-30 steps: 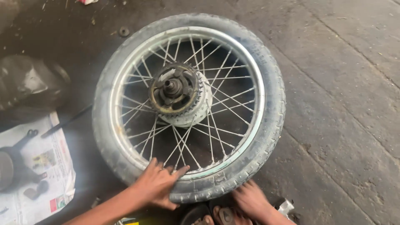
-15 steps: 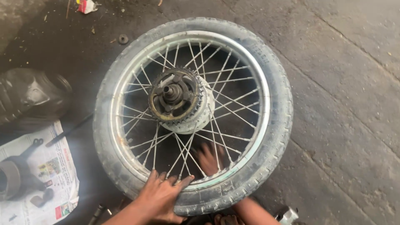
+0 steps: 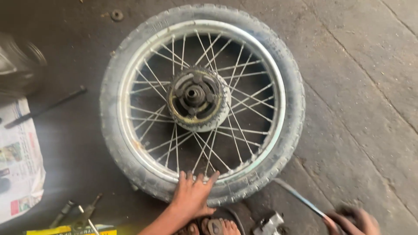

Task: The recorder is repairing or maintaining a motorcycle wheel, specifically using a hammer, punch, and impact wrench to work on the sprocket and hub assembly.

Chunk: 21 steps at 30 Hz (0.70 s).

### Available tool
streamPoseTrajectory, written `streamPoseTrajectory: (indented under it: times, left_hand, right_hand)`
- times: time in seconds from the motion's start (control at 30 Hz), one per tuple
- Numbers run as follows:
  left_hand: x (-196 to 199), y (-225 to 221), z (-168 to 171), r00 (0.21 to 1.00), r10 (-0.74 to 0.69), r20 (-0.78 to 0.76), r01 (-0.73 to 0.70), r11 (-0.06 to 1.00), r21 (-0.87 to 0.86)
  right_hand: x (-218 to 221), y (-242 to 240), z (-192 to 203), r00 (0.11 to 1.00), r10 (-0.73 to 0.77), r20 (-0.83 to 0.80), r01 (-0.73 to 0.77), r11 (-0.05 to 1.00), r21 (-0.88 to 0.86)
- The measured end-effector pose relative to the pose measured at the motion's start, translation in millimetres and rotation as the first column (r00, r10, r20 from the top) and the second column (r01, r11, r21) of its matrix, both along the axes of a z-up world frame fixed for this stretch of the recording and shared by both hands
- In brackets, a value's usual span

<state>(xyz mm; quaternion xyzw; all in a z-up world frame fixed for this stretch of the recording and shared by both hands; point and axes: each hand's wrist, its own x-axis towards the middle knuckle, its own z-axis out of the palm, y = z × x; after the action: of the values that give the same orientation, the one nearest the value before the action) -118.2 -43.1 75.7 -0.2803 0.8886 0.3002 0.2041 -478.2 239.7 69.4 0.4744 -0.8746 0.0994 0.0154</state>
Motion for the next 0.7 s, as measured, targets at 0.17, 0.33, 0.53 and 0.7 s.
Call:
streamPoseTrajectory:
  times: [0.17,0.33,0.53,0.7]
  left_hand:
    - [8,-40,73,0.975,0.217,-0.035,-0.210,0.966,0.147]
    - [6,-23,71,0.646,0.068,-0.760,-0.198,0.977,-0.081]
    - [20,-53,32,0.533,0.428,-0.730,-0.469,0.867,0.166]
    - [0,-125,24,0.042,0.652,-0.757,-0.467,0.683,0.562]
  right_hand:
    - [129,-144,132,0.958,0.252,0.135,-0.259,0.965,0.039]
    - [178,-210,155,0.801,0.552,0.232,-0.548,0.832,-0.088]
    - [181,-200,152,0.848,0.426,0.316,-0.320,0.886,-0.335]
    - [43,-40,-43,0.979,0.075,0.190,-0.074,0.997,-0.013]
